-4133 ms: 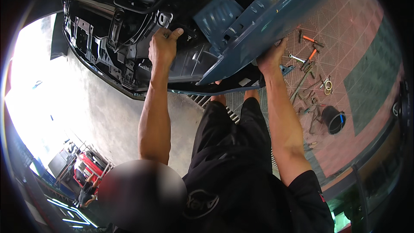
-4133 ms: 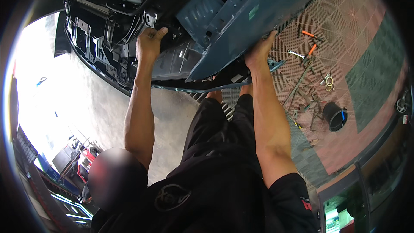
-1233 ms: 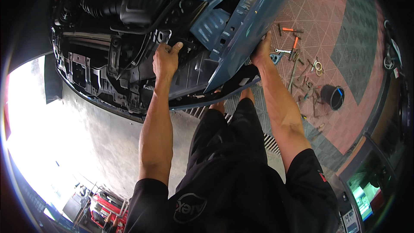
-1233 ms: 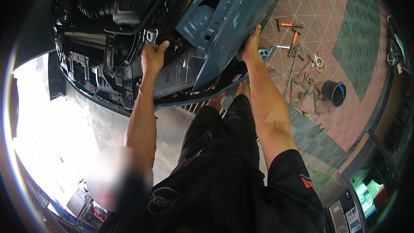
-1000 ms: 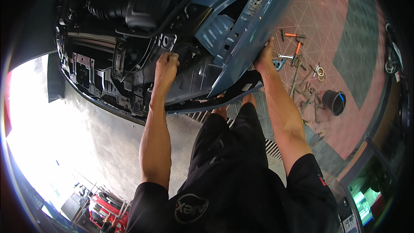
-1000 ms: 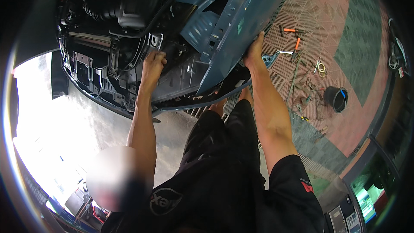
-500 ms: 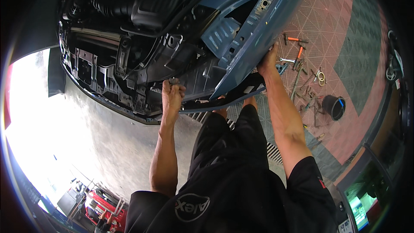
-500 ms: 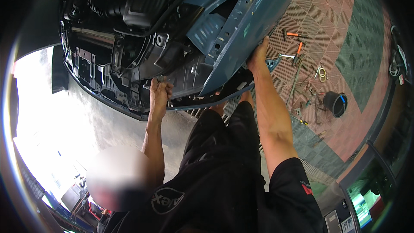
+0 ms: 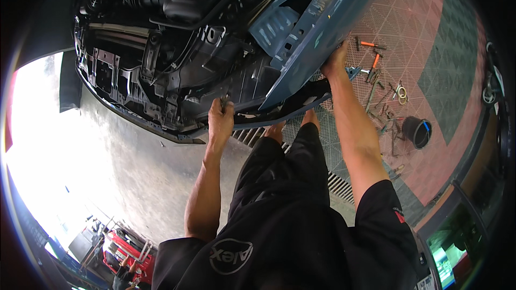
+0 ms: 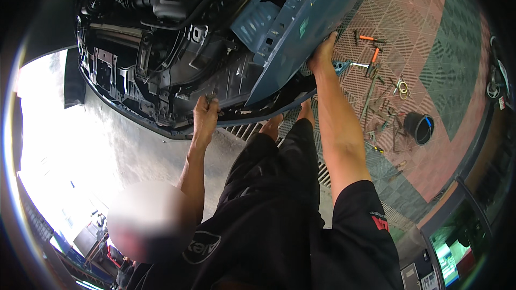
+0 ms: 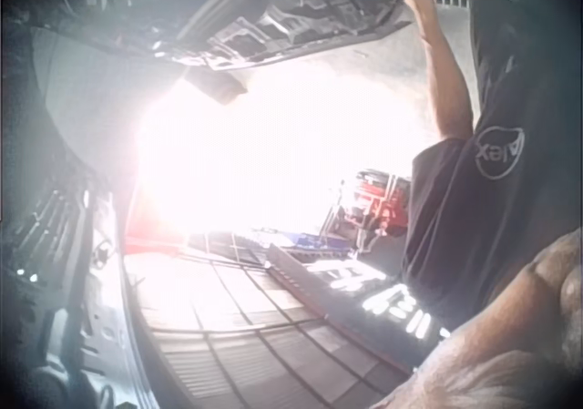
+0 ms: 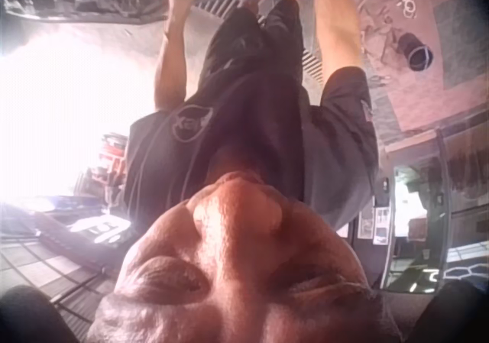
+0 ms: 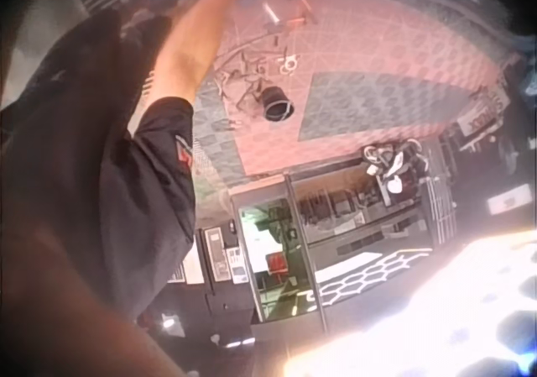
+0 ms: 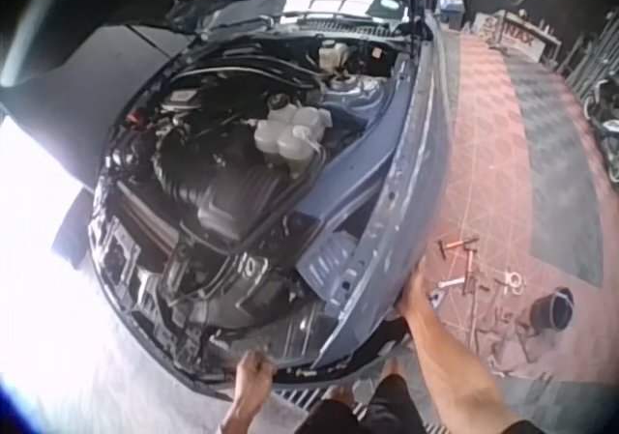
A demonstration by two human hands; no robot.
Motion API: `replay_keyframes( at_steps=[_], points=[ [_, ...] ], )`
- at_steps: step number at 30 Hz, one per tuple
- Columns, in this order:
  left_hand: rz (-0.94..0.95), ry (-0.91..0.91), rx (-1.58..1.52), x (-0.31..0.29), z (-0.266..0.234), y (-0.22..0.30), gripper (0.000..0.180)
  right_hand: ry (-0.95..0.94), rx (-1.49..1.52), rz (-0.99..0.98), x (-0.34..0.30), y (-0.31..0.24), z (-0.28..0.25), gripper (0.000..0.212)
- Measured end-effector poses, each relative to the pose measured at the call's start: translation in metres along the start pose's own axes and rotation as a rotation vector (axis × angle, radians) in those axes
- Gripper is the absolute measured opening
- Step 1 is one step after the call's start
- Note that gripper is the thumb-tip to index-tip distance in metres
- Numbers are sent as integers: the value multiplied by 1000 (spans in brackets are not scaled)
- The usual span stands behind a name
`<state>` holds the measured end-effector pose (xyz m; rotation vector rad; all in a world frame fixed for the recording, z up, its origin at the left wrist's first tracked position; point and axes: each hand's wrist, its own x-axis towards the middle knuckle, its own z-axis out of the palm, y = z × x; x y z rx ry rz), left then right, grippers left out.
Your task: The person removes bolts from the front bumper of a car using a wrench, detaches the bumper cover, and then reattaches it by tightening the bolts back into place.
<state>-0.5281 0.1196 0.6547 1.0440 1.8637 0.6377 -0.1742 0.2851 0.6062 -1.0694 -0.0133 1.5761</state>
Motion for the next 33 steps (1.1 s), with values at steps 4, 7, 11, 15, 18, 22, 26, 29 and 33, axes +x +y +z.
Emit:
replay_keyframes(
  at_steps=[4,7,11,15,18,22,26,29,33],
  points=[
    [-12,-49,51,-16,7,4,18,-13,63,25,8,1,-12,84],
    [12,-51,121,-31,6,18,19,4,8,14,4,13,-14,89],
    [-22,-28,148,-39,0,11,20,-43,20,47,8,6,-17,89],
    [-32,21,178,-37,-8,-11,19,9,24,59,-8,1,6,87],
    [-75,41,116,-31,-8,-17,25,18,39,-2,3,2,-8,83],
    [-124,247,139,-20,-16,-7,34,22,20,42,2,3,-9,84],
    [-97,639,-166,5,-22,-16,48,47,17,80,-11,0,10,84],
    [-177,682,-265,27,-35,-5,60,79,-2,20,-10,-5,6,81],
    [-241,640,-213,51,-54,-28,63,53,20,75,-16,-4,21,78]
  ],
)
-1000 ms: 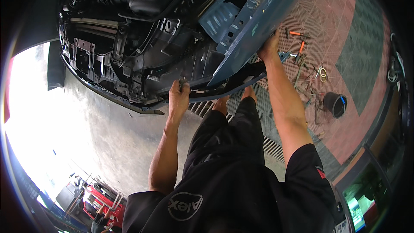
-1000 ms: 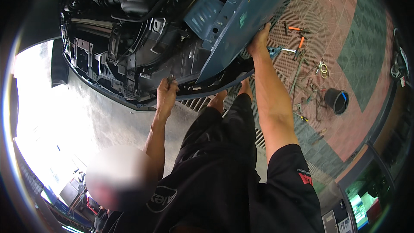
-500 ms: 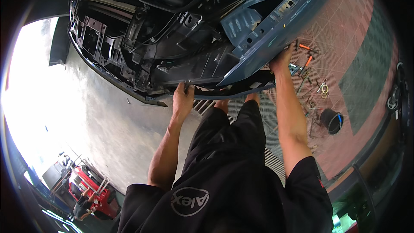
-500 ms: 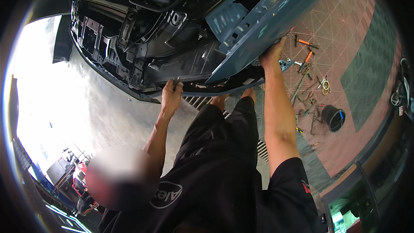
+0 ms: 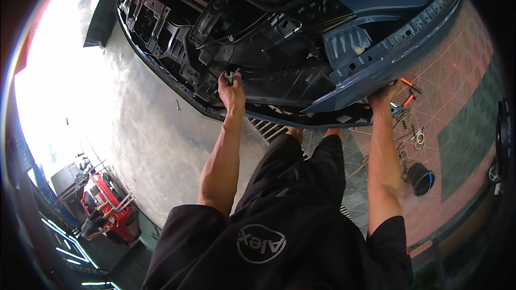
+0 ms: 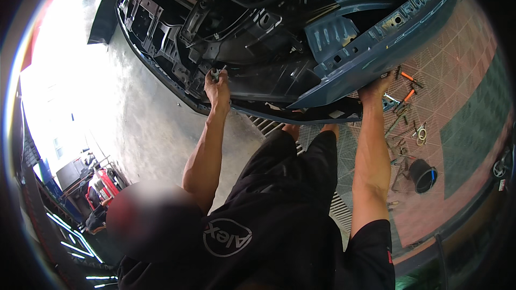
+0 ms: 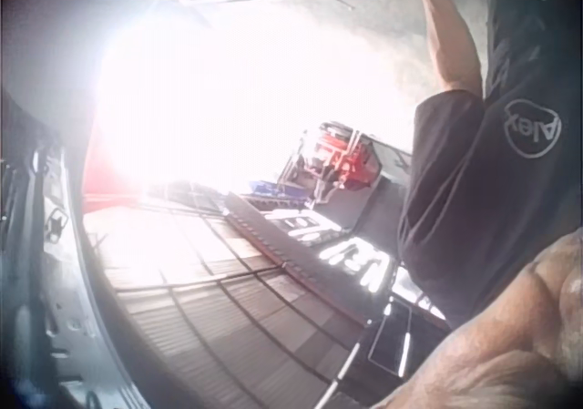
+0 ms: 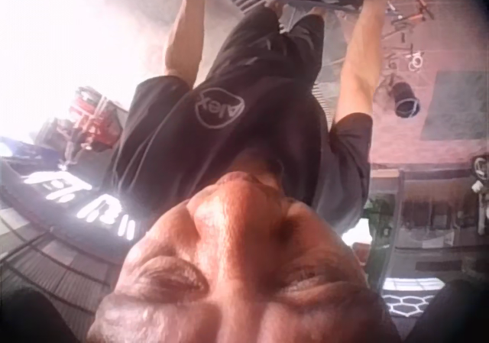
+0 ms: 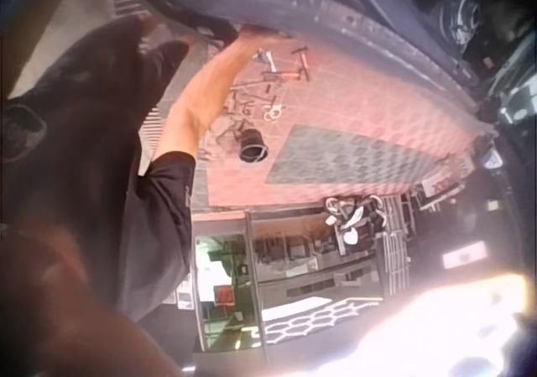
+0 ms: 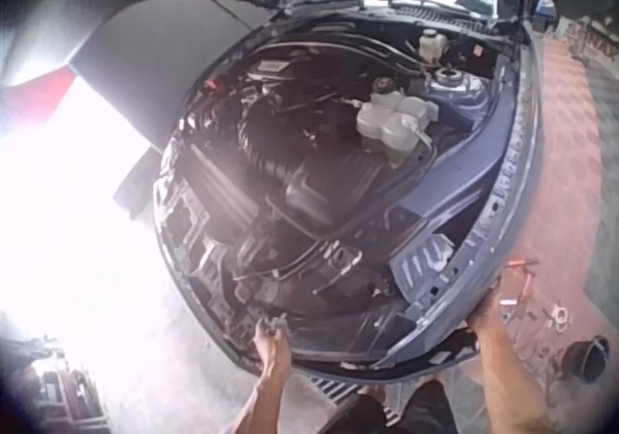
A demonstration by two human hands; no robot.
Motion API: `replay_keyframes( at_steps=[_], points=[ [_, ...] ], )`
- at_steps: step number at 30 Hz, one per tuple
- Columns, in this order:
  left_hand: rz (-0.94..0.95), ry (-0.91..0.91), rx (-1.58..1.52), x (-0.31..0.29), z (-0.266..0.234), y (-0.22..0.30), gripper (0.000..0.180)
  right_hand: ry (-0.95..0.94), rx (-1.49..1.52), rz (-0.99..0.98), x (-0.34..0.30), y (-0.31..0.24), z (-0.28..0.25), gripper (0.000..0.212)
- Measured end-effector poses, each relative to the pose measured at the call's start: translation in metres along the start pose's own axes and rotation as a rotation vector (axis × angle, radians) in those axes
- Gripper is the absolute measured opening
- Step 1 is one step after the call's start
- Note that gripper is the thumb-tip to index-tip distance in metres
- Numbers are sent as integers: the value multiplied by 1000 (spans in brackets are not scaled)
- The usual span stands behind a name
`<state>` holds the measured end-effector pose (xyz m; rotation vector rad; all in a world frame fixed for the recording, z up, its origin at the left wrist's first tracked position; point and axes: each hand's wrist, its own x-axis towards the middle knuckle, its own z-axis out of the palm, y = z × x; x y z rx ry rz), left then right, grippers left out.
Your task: The person removes bolts from the front bumper of a car using a wrench, detaches the bumper cover, and then reattaches it by tightening the bolts back into place.
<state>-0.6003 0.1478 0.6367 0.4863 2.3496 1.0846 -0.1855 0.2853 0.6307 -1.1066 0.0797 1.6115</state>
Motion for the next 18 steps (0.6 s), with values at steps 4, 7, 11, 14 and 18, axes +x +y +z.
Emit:
replay_keyframes(
  at_steps=[4,7,11,14,18],
  points=[
    [81,50,19,-1,10,-4,54,34,-73,-78,-2,5,0,78],
    [66,210,85,-2,24,-3,47,35,-71,-83,-2,6,-6,79],
    [-185,-8,-271,2,15,-8,46,-2,-81,-69,5,5,-11,79],
    [-387,-51,-324,-8,14,13,46,44,-106,-96,10,4,-16,80],
    [-381,-63,-381,-7,13,7,46,41,-122,-92,3,6,-9,82]
  ],
)
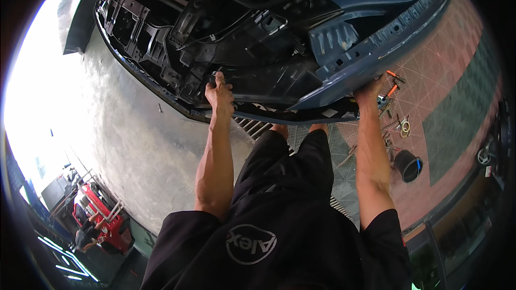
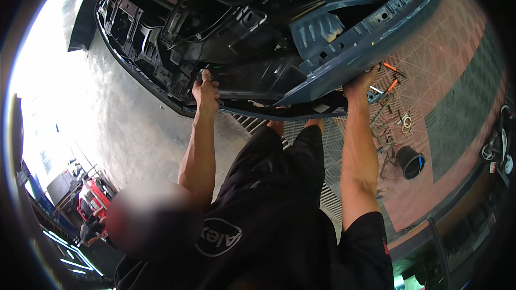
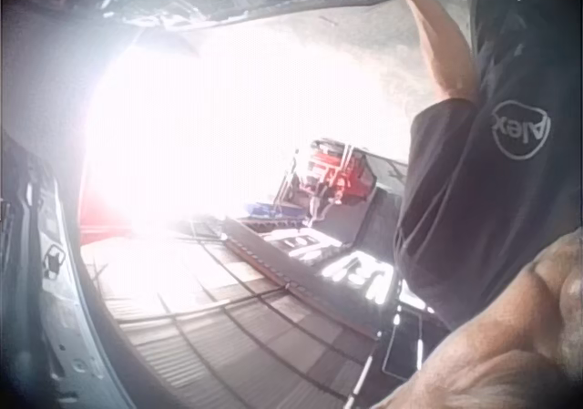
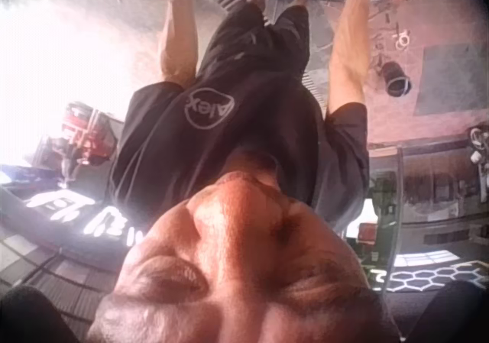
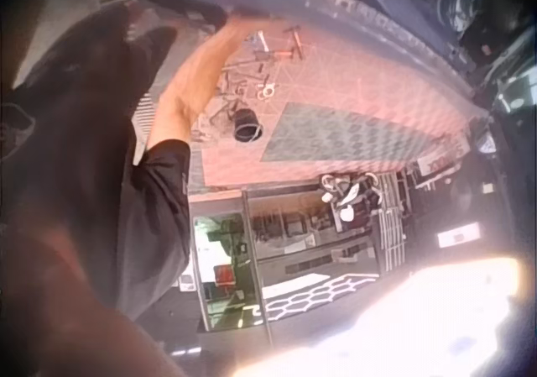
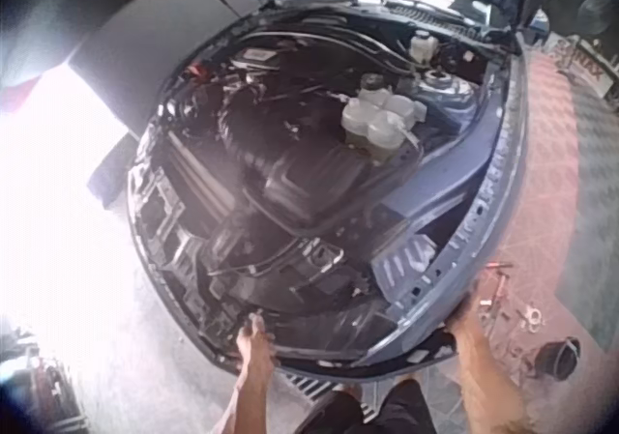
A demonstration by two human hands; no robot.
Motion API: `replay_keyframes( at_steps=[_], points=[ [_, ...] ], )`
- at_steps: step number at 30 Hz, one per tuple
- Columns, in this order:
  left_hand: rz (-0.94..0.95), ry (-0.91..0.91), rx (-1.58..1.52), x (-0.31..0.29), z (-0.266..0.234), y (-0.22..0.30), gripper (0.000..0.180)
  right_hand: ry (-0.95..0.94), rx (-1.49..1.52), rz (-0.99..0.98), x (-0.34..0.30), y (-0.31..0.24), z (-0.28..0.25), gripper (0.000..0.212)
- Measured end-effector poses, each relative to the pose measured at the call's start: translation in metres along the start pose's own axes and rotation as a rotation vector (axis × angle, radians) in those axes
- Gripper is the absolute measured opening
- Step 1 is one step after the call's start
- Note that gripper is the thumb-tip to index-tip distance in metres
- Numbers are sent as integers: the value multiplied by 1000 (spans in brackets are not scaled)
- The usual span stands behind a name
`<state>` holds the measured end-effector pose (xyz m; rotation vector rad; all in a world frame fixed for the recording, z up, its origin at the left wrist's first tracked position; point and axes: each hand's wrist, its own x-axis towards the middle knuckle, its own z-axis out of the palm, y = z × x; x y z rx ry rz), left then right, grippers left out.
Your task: The person removes bolts from the front bumper of a car using a wrench, detaches the bumper cover, and then reattaches it by tightening the bolts back into place.
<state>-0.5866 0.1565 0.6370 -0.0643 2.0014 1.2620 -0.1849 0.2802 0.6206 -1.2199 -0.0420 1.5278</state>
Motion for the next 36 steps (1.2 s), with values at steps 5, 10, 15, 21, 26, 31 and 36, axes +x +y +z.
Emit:
replay_keyframes(
  at_steps=[5,10,15,21,26,31,36],
  points=[
    [37,-29,0,6,0,-2,42,-28,31,24,0,-1,1,80],
    [17,-91,77,1,-10,5,45,-18,-21,-10,3,1,-3,73],
    [83,-93,33,-4,-17,-1,58,18,-29,27,7,1,0,69],
    [190,-92,175,-27,-29,-20,48,36,-70,20,22,2,-21,67],
    [267,-23,209,-17,-47,-12,57,-49,-69,44,21,1,-24,65],
    [314,51,427,3,-54,-8,52,-68,-152,9,23,1,-29,62],
    [362,100,620,-27,-39,-1,60,-97,-172,-5,35,1,-45,60]
  ],
)
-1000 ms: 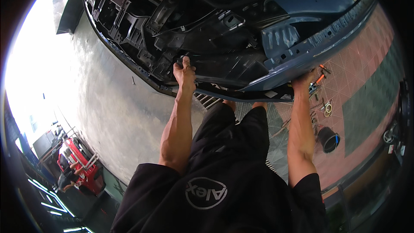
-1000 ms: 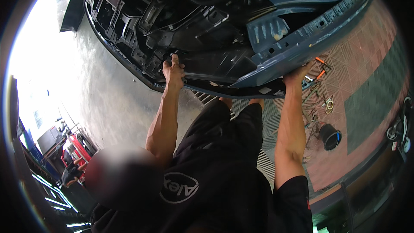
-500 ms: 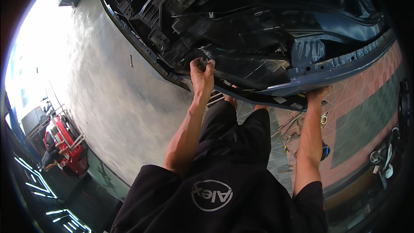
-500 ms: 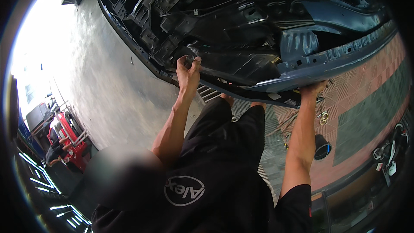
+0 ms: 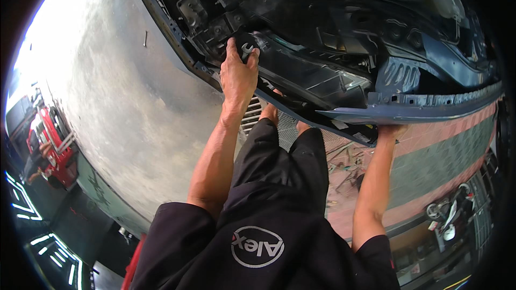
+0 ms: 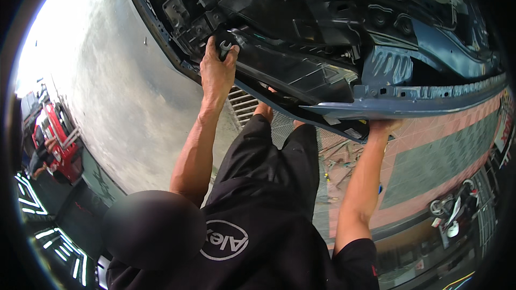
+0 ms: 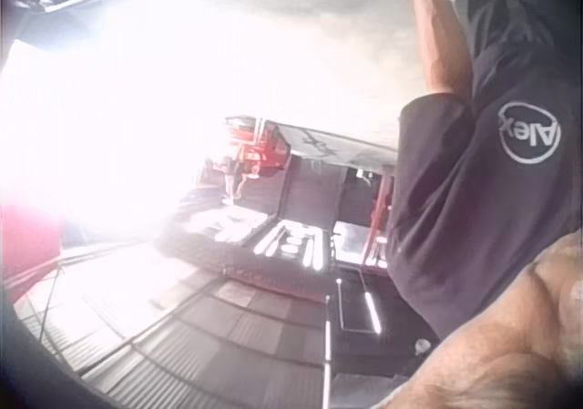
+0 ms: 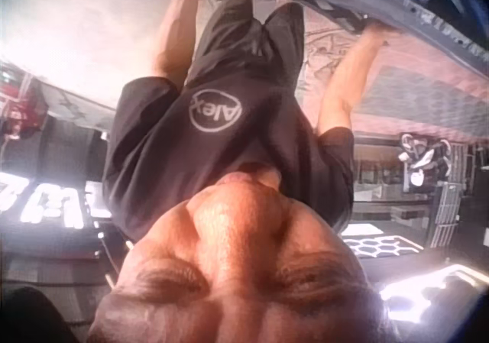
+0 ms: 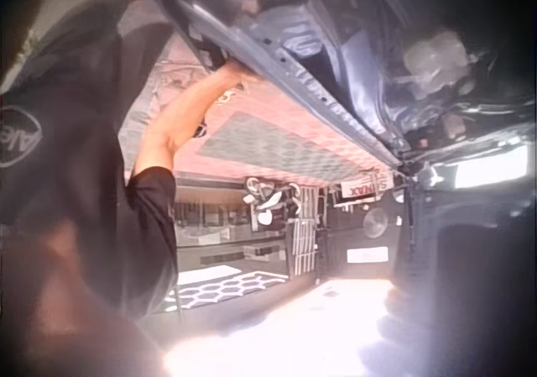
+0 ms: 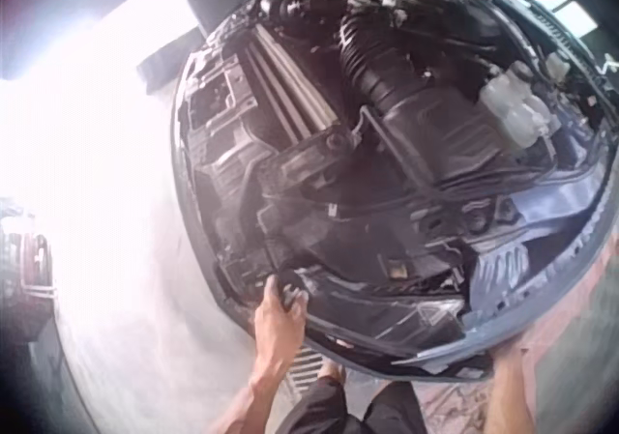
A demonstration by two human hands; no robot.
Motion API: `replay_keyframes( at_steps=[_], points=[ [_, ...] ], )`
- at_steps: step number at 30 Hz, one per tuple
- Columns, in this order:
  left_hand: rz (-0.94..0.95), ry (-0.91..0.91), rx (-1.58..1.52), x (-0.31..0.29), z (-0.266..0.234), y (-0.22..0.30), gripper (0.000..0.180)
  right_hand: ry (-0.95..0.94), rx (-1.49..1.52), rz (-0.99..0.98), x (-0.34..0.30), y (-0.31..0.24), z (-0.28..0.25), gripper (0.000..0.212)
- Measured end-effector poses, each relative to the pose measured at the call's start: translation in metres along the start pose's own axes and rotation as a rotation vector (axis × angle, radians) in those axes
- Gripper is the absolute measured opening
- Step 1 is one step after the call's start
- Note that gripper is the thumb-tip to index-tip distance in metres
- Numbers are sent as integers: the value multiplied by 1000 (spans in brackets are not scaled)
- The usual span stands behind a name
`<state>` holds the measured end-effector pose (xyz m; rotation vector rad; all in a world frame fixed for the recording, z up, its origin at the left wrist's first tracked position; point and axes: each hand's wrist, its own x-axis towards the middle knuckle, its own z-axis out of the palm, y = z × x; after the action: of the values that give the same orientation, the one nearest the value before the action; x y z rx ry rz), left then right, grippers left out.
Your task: The person removes bolts from the front bumper of a car using a wrench, detaches the bumper cover, and then reattaches it by tightening the bolts back into place.
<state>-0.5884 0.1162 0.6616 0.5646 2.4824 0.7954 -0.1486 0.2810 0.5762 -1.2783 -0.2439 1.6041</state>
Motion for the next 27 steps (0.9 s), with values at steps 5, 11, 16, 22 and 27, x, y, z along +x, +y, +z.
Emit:
replay_keyframes(
  at_steps=[5,11,16,22,27],
  points=[
    [4,28,250,-8,4,2,62,86,-21,6,6,4,1,62],
    [13,185,116,-8,28,-8,64,80,-344,-247,0,-16,-13,58],
    [11,318,46,-21,32,-23,53,354,-433,-677,-61,-8,44,55],
    [166,378,11,-17,45,-38,44,-223,-965,-1319,-107,1,63,41],
    [146,284,30,-28,25,-28,54,-809,-1340,-1481,-142,78,162,37]
  ],
)
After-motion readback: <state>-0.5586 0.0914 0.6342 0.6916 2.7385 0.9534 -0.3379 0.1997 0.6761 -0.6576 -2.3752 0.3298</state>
